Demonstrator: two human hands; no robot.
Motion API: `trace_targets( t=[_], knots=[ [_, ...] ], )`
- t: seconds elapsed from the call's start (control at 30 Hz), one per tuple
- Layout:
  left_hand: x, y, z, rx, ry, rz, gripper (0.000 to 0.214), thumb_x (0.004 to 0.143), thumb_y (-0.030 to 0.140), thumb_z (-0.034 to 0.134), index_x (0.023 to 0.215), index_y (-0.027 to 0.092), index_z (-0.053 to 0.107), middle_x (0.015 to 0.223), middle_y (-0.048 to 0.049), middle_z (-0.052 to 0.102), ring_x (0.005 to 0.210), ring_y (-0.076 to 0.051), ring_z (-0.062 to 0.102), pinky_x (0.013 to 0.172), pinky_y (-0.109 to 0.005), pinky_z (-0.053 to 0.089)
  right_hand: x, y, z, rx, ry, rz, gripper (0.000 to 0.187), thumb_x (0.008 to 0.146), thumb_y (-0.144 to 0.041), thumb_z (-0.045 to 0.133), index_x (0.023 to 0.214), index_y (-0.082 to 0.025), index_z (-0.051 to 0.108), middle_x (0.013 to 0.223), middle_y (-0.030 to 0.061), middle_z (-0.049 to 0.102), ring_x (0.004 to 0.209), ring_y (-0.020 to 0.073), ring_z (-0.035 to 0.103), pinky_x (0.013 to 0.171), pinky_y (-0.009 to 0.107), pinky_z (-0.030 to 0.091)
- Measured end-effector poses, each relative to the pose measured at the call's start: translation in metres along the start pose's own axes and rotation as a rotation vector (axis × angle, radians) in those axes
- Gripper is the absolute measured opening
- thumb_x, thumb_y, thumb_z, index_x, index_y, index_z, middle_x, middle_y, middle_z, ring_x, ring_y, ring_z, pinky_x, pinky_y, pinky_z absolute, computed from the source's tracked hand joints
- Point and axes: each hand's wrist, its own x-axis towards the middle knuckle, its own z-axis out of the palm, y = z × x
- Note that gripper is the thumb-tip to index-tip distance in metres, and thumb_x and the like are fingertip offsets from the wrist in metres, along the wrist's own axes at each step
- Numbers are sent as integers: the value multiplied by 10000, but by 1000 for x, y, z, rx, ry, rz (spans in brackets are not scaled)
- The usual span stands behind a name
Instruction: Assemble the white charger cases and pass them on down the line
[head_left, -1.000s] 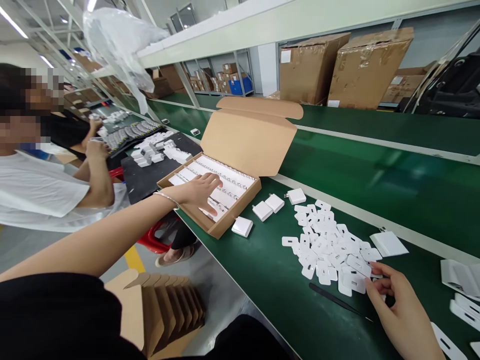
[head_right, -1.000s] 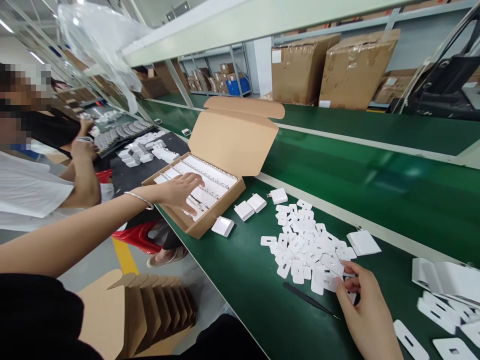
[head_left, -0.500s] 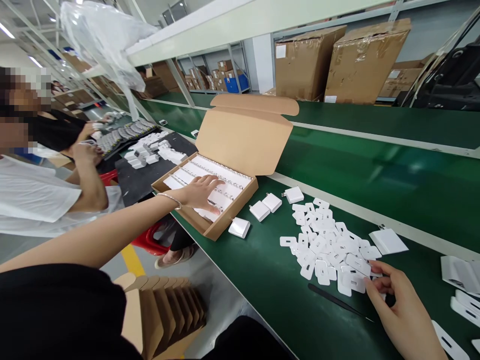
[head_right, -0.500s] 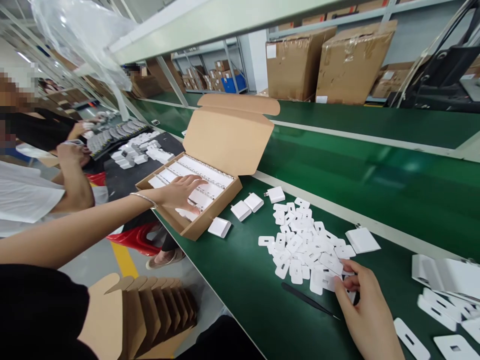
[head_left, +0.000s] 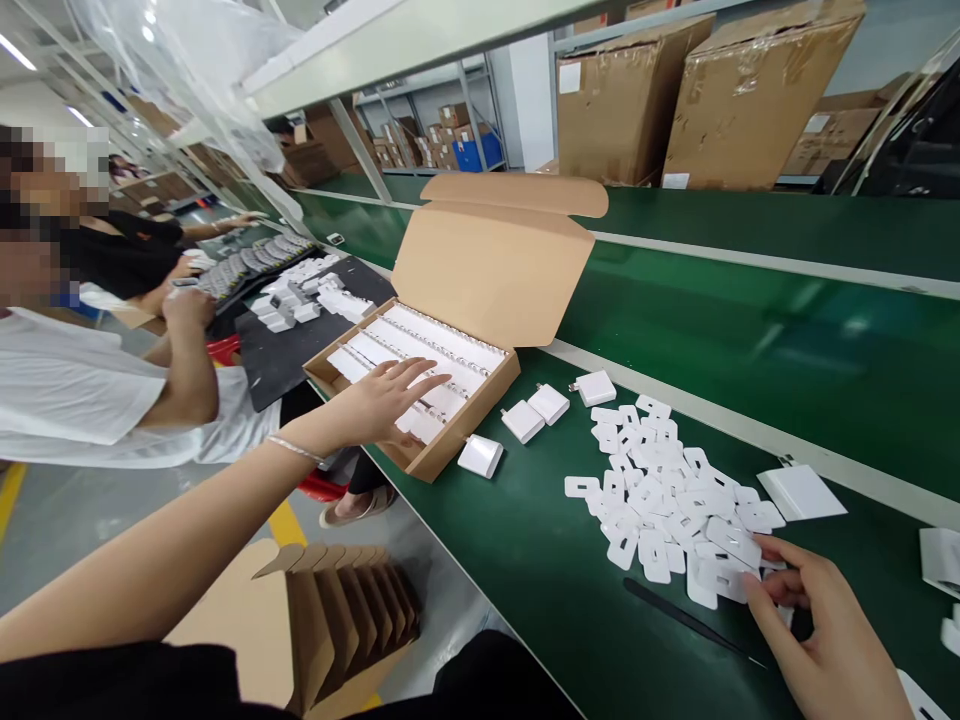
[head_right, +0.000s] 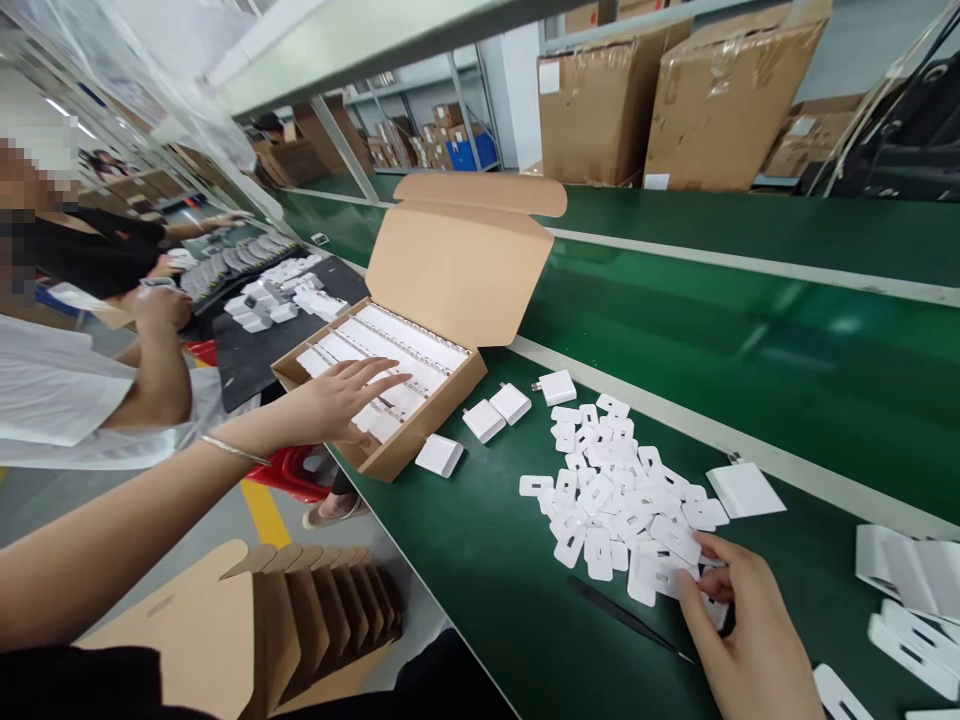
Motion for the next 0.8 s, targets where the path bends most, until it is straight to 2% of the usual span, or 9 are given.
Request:
trace_targets(
  t=[0.13, 0.27, 0.37, 0.5, 0.63, 0.73, 0.8],
  knots=[
    [4, -11, 9, 74, -73, 7, 1235, 766, 392, 906, 1723, 253, 136, 1781, -190, 219, 1631, -408, 266, 1318, -540, 185, -1, -1, 0, -13, -6, -1, 625, 901, -743, 568, 1276, -251, 655, 1041, 133, 671, 842, 299, 703, 535, 342, 568],
    [7, -18, 11, 13, -86, 49, 1102, 875, 414, 811, 1723, 258, 125, 1768, -166, 278, 1597, -346, 368, 1286, -448, 278, -1, -1, 0, -18, -7, -15, 627, 908, -744, 555, 1287, -253, 648, 1050, 134, 664, 847, 298, 699, 534, 340, 562],
    [8, -18, 10, -7, -78, 48, 1072, 874, 405, 820, 1710, 222, 174, 1735, -191, 351, 1565, -351, 418, 1255, -432, 329, -1, 0, 1, -34, -7, -22, 629, 909, -743, 552, 1291, -253, 646, 1063, 138, 663, 855, 301, 697, 534, 340, 559],
    [9, -14, 6, 11, -113, 39, 1077, 850, 421, 848, 1696, 204, 217, 1725, -215, 359, 1571, -373, 399, 1280, -480, 283, 2, 1, 3, -42, -3, -22, 626, 918, -738, 546, 1283, -239, 647, 1049, 135, 666, 849, 297, 696, 545, 343, 554],
    [10, -4, 1, 38, -63, 16, 1163, 798, 463, 887, 1702, 185, 209, 1760, -247, 243, 1629, -422, 258, 1321, -560, 145, 4, 2, 3, -36, -6, -31, 636, 921, -732, 551, 1279, -217, 651, 1030, 134, 666, 840, 292, 695, 537, 334, 547],
    [12, 9, -1, 23, -10, 67, 1199, 789, 513, 881, 1712, 216, 175, 1787, -206, 179, 1657, -395, 181, 1336, -548, 87, 4, 2, 1, -27, -11, -48, 640, 923, -728, 555, 1284, -209, 650, 1045, 131, 665, 835, 282, 697, 532, 325, 552],
    [15, 15, 0, 13, -12, 117, 1212, 784, 471, 887, 1716, 231, 150, 1795, -176, 171, 1664, -365, 174, 1344, -523, 61, 3, 2, 0, -26, -14, -58, 635, 928, -722, 552, 1285, -206, 650, 1057, 131, 663, 828, 274, 696, 531, 320, 554]
  ],
)
